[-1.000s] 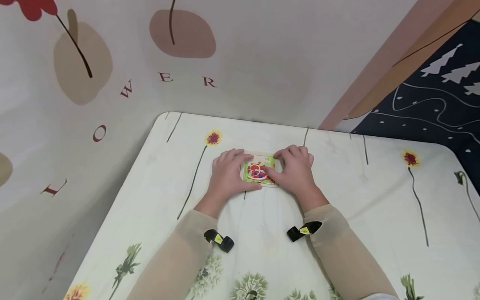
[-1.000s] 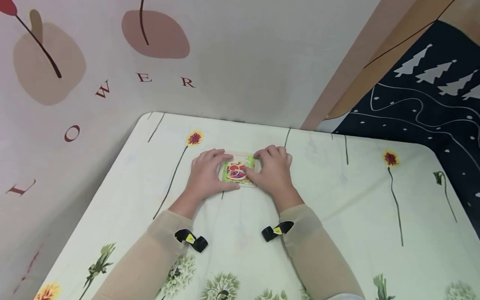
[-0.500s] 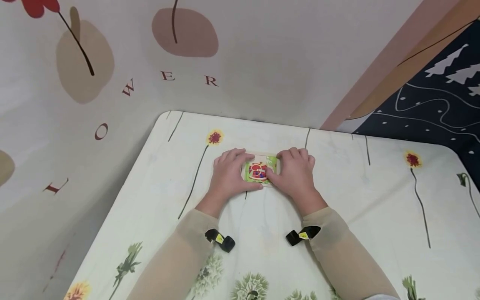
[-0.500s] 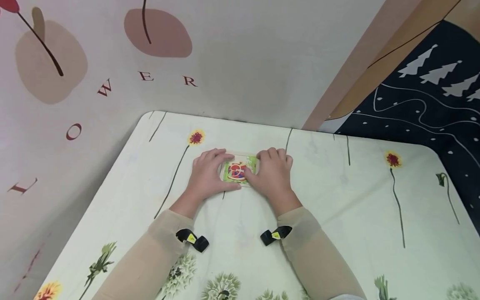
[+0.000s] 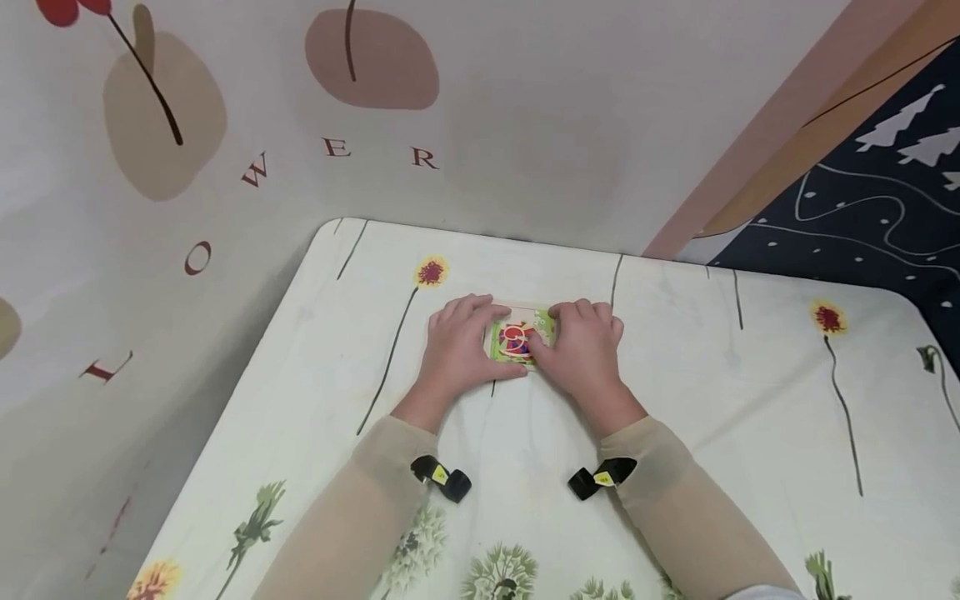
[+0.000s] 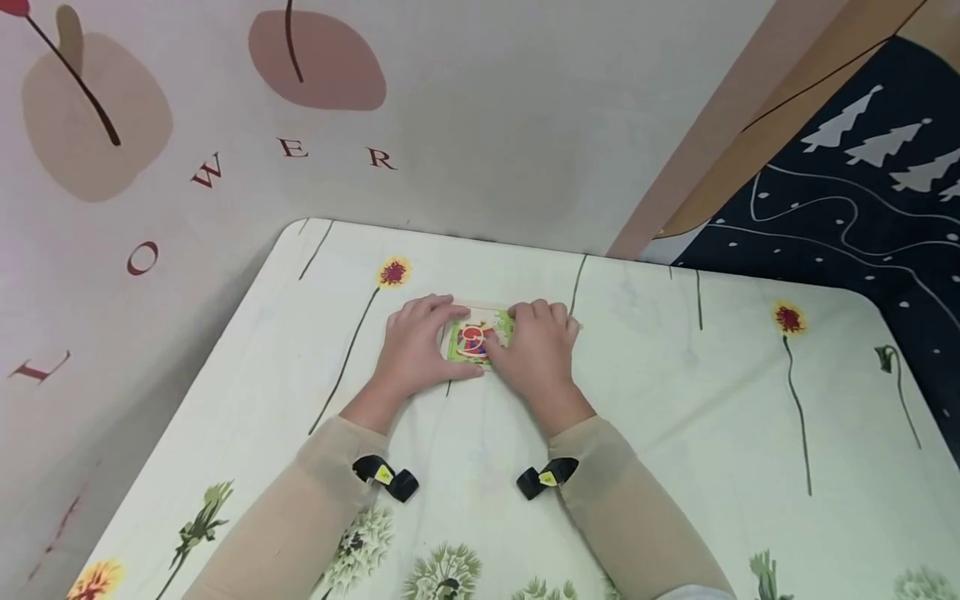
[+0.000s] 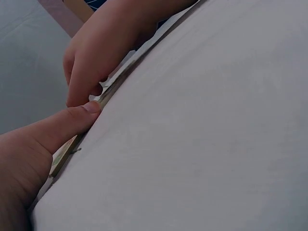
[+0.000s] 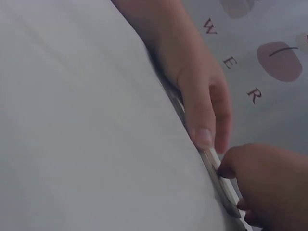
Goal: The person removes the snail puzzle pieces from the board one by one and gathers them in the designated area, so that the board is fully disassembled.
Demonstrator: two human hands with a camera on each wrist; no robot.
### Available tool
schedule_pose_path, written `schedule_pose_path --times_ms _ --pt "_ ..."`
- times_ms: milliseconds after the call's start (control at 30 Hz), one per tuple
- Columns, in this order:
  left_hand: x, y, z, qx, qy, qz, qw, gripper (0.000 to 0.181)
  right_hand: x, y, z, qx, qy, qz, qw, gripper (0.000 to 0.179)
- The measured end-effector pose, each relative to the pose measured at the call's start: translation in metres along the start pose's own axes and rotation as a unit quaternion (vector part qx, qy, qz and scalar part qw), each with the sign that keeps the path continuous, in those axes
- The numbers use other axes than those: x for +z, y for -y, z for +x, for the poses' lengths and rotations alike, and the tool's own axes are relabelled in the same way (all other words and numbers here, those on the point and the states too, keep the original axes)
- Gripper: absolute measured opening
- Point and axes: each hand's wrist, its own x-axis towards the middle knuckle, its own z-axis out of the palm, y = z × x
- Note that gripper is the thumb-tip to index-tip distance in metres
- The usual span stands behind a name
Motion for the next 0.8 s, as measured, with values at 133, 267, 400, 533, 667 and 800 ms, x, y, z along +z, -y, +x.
schedule_pose_path --times_ms 133,267,400,533,667,800 --pt "0.0 0.0 0.0 0.001 0.0 -0.003 1.0 0.091 0.0 0.004 -0.003 0.019 -0.006 -0.02 0.9996 0.055" --pt "0.001 0.001 0.0 0.003 0.001 -0.003 1.0 0.09 0.0 0.004 -0.003 0.028 -0.007 -0.02 0.9994 0.054" --pt "0.001 0.001 0.001 0.007 -0.002 -0.001 1.0 0.09 0.0 0.005 -0.002 0.022 -0.008 -0.014 0.9996 0.051" --pt "0.0 0.001 0.0 0.008 -0.003 -0.002 1.0 0.088 0.001 0.008 -0.004 0.019 -0.015 -0.011 0.9997 0.051" --pt "0.0 0.001 0.0 0.01 -0.004 -0.003 0.9999 0.088 0.002 0.011 -0.006 0.017 -0.02 -0.001 0.9997 0.05" --pt "0.0 0.001 0.0 0.009 -0.004 -0.003 0.9999 0.087 0.002 0.012 -0.005 0.021 -0.022 0.005 0.9995 0.048"
